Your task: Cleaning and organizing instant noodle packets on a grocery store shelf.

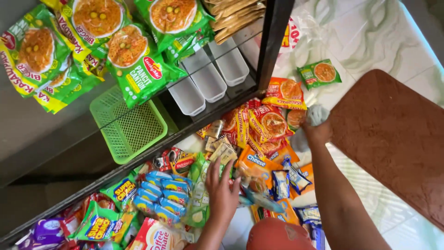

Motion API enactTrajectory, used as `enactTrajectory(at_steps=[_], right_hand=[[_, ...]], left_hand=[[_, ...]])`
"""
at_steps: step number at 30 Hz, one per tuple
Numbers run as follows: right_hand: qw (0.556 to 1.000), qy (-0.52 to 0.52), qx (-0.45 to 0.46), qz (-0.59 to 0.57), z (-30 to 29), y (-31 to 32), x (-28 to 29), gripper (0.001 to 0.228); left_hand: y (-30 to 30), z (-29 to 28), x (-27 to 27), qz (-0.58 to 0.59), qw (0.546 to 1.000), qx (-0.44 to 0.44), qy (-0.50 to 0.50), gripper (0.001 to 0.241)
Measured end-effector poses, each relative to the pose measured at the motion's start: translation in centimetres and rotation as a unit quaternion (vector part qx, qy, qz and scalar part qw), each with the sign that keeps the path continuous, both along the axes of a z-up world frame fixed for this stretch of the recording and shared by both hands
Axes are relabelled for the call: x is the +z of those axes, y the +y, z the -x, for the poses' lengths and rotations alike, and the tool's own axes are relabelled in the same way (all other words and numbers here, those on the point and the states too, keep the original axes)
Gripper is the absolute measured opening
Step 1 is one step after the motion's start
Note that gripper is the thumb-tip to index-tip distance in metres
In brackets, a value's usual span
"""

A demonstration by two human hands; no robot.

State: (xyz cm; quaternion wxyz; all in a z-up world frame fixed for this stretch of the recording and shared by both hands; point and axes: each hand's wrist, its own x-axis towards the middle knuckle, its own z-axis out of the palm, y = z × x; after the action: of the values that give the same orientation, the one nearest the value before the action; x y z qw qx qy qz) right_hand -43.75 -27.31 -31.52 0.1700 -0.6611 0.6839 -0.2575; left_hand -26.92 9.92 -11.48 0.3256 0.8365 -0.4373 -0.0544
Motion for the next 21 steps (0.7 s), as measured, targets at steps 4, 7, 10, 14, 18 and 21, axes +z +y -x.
enactTrajectory(at_steps=[4, 7, 10, 14, 18, 21], right_hand=[[0.944, -0.289, -0.049, -0.152, 1.7, 3.7, 2.7, 0.064], [0.857, -0.482, -0.055, -0.173, 3.5, 7.2, 9.5, 0.052], [0.810, -0.549, -0.045, -0.200, 5.4, 11.6, 18.5, 0.045], [0.747, -0.598, -0.016, -0.291, 5.8, 17.3, 27.4, 0.053], [0.820, -0.318, 0.171, -0.444, 7.6, 19.2, 29.1, 0.068], [0.905, -0.259, 0.150, -0.303, 6.6, 19.3, 35.4, 0.089]], left_hand=[[-4.9, 1.2, -0.1, 0.018, 0.998, -0.033, 0.059, 0.061], [-9.0, 2.9, 0.5, 0.061, 0.987, -0.090, 0.116, 0.068], [-12.5, 5.5, 1.4, 0.051, 0.963, -0.082, 0.251, 0.075], [-13.9, 7.9, 3.8, 0.134, 0.710, -0.012, 0.691, 0.078], [-11.3, 7.5, 6.3, 0.260, 0.608, 0.006, 0.750, 0.056], [-7.0, 5.0, 8.4, 0.307, 0.572, 0.051, 0.759, 0.051]])
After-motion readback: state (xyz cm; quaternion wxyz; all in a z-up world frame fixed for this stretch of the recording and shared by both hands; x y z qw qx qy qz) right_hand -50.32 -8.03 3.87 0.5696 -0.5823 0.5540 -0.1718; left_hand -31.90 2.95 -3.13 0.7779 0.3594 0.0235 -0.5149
